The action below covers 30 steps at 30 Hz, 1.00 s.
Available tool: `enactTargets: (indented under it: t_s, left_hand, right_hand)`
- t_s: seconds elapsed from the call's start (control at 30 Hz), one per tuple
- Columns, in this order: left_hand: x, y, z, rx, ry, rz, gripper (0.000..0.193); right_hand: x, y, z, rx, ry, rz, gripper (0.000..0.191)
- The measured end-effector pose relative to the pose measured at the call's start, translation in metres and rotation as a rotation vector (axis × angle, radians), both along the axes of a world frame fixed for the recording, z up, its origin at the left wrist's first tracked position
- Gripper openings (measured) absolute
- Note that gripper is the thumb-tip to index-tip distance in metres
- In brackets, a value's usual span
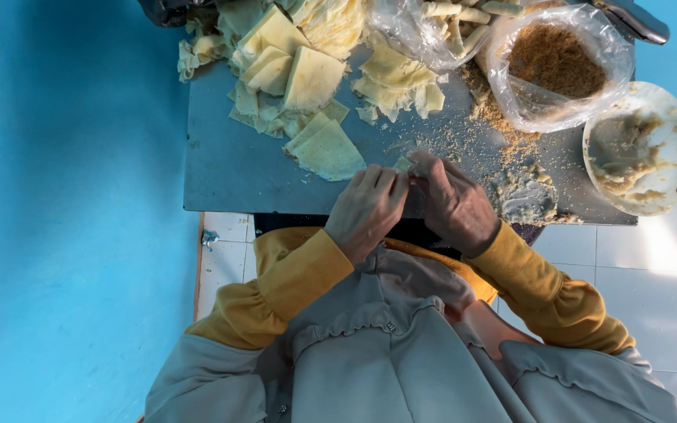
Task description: The person sits at a metal table and folds small square pieces of pale dough by hand, pinching the edges closed over a small amount of brown filling taken from a plastic-lined container, and sets the folded piece aside before picking up the next square. Folded pieces accumulate on the table among a pile of unfolded dough squares.
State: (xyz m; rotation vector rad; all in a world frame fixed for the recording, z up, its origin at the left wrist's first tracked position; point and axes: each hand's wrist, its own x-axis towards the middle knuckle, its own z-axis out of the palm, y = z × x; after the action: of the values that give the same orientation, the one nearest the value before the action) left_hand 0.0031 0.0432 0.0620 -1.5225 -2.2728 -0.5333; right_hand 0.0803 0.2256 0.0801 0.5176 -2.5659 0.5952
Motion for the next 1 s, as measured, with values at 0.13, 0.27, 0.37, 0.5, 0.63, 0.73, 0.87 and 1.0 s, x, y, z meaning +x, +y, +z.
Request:
enactTargets:
  t_s: [0.13, 0.27, 0.37, 0.5, 0.63, 0.73, 0.87, 1.0]
  left_hand:
    - [0.001, 0.004, 0.002, -0.130, 0.110, 0.028, 0.023]
    - [0.002, 0.008, 0.000, -0.142, 0.071, 0.078, 0.015]
    - [0.010, 0.001, -0.001, -0.094, 0.062, 0.026, 0.026]
    - [0.023, -0.004, 0.006, -0.246, 0.252, 0.161, 0.045]
    - [0.023, 0.005, 0.013, -0.450, 0.217, 0.222, 0.052]
    - [0.012, 0.016, 0.010, -0.525, 0.189, 0.244, 0.056]
    - [-0.008, 0.030, 0.004, -0.486, 0.154, 0.313, 0.061]
    - [-0.023, 0.017, 0.004, -0.096, 0.058, 0.333, 0.064]
  right_hand:
    - [0.003, 0.002, 0.003, -0.024, -0.157, -0.070, 0.056]
    - [0.003, 0.006, 0.004, 0.008, -0.160, -0.055, 0.051]
    - [0.012, 0.001, 0.002, 0.126, -0.124, -0.094, 0.047]
    - [0.025, -0.015, -0.002, 0.196, -0.067, -0.147, 0.055]
    - [0.024, -0.021, -0.007, 0.396, -0.167, -0.243, 0.059]
    - [0.013, -0.017, -0.008, 0.383, -0.243, -0.230, 0.070]
    - [-0.010, -0.007, -0.002, 0.434, -0.298, -0.210, 0.076]
    - [-0.028, 0.010, 0.013, 0.368, -0.418, -0.195, 0.094]
